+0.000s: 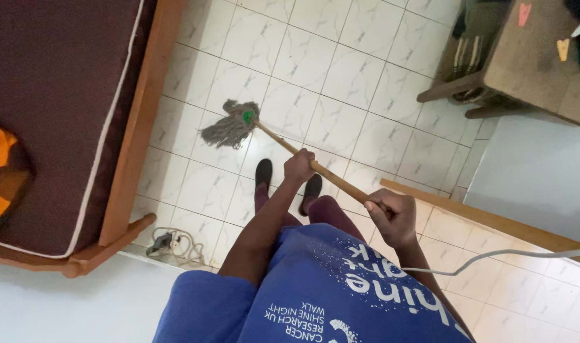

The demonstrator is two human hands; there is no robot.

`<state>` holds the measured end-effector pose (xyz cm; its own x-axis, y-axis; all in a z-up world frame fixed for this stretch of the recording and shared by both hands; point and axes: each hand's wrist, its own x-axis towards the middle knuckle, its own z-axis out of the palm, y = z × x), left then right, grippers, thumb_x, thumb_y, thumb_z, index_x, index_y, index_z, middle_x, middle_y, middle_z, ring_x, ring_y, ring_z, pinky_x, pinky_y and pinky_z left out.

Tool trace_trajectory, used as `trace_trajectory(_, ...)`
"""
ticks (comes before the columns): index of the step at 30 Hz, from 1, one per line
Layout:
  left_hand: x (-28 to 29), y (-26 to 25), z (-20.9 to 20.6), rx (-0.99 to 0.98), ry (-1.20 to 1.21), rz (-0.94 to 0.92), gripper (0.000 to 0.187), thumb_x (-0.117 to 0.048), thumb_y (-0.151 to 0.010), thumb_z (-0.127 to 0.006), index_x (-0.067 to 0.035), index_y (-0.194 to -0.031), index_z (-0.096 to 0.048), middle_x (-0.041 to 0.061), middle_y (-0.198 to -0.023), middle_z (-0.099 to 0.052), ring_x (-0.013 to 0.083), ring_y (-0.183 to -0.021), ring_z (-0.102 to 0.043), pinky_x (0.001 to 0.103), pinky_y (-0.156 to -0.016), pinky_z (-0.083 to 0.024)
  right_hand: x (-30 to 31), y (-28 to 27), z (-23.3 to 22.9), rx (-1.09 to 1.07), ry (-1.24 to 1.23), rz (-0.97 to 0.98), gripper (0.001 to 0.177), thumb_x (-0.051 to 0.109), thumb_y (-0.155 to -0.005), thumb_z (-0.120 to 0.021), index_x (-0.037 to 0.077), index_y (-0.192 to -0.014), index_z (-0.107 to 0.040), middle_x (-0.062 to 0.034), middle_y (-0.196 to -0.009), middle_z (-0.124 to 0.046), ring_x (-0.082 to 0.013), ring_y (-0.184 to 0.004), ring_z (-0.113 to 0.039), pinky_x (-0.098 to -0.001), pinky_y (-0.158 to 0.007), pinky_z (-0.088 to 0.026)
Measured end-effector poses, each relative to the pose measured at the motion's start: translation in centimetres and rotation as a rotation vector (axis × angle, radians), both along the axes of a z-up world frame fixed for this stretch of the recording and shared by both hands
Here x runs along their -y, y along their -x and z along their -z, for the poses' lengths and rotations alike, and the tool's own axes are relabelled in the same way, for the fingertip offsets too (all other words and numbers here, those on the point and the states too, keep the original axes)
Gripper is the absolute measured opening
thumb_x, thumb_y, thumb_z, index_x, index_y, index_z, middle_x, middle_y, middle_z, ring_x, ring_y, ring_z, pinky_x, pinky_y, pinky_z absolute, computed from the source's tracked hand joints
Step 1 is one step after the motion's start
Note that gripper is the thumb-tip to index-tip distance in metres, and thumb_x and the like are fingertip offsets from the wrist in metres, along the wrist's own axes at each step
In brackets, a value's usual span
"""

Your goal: The person mops the tiled floor of a room by moving the mop head back and forth while standing and holding the wooden handle.

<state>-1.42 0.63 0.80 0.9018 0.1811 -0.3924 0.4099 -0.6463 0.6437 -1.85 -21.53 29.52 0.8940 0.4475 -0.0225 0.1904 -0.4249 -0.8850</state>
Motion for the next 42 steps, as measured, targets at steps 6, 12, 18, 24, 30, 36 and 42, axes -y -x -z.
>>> trace_trajectory(6,11.1,-3.8,-0.7,-0.017,0.093,0.108,0.021,-0.035,-0.085,-0.075,-0.021,-0.1,-0.072,0.004,-0.11,-0.066,0.0283,-0.101,-0.07,0.044,-0.081,-0.056,6.4,0.4,-4.5,0.043,0.104,0.256,0.019,0.018,-0.094,-0.07,0.004,-0.081,-0.068,0.0008,-0.064,-0.058,-0.0077,-0.054,-0.045,-0.0258,-0.049,-0.034)
trace_trajectory(12,17.8,-4.6,-1.2,0.144,0.248,0.228,0.028,-0.043,-0.086,-0.075,-0.017,-0.089,-0.069,0.005,-0.105,-0.068,0.0299,-0.098,-0.069,0.044,-0.08,-0.056,6.8,-1.3,-8.5,0.145,0.17,0.267,0.02,0.012,-0.096,-0.067,0.004,-0.078,-0.065,-0.0012,-0.063,-0.059,-0.0071,-0.05,-0.044,-0.0246,-0.046,-0.034)
trace_trajectory(18,19.5,-5.4,-0.8,0.181,0.219,0.178,0.025,-0.039,-0.081,-0.073,-0.022,-0.098,-0.072,0.002,-0.108,-0.073,0.0275,-0.102,-0.07,0.044,-0.081,-0.057,7.0,-4.7,-8.9,0.093,-0.237,0.374,0.014,0.006,-0.103,-0.06,0.001,-0.089,-0.062,-0.0017,-0.063,-0.055,-0.0088,-0.049,-0.051,-0.0252,-0.042,-0.041)
trace_trajectory(24,14.7,-2.2,-5.2,0.108,0.164,0.104,0.025,-0.043,-0.082,-0.072,-0.021,-0.094,-0.074,0.004,-0.103,-0.074,0.0296,-0.098,-0.071,0.046,-0.077,-0.058,5.9,-5.3,-8.2,0.011,-0.351,0.379,0.024,0.003,-0.11,-0.061,-0.003,-0.087,-0.058,-0.0048,-0.063,-0.051,-0.009,-0.043,-0.043,-0.0264,-0.043,-0.043)
trace_trajectory(30,7.4,3.9,-5.7,-0.014,0.036,-0.038,0.017,-0.036,-0.089,-0.064,-0.022,-0.091,-0.073,0.004,-0.098,-0.075,0.0302,-0.094,-0.072,0.047,-0.076,-0.057,1.8,-1.8,-5.1,-0.062,-0.399,0.276,0.019,0.003,-0.109,-0.06,-0.003,-0.091,-0.058,-0.0043,-0.067,-0.051,-0.0092,-0.043,-0.043,-0.0303,-0.049,-0.043)
trace_trajectory(36,3.0,11.4,-2.3,0.102,-0.062,-0.19,0.012,-0.025,-0.086,-0.061,-0.022,-0.089,-0.072,0.002,-0.099,-0.071,0.0296,-0.093,-0.07,0.047,-0.071,-0.056,-1.3,5.4,-1.2,-0.113,-0.524,0.158,0.016,0.005,-0.107,-0.061,-0.001,-0.092,-0.059,-0.0021,-0.062,-0.049,-0.0085,-0.048,-0.044,-0.0286,-0.05,-0.045)
trace_trajectory(42,0.1,18.1,-1.2,0.13,0.001,-0.328,0.015,-0.032,-0.088,-0.069,-0.017,-0.09,-0.069,0.004,-0.102,-0.067,0.0332,-0.088,-0.069,0.048,-0.073,-0.055,-4.6,11.0,-1.0,-0.158,-0.376,-0.02,0.019,0.006,-0.107,-0.06,0.001,-0.089,-0.059,0.0029,-0.057,-0.045,-0.0053,-0.048,-0.045,-0.0256,-0.049,-0.045)
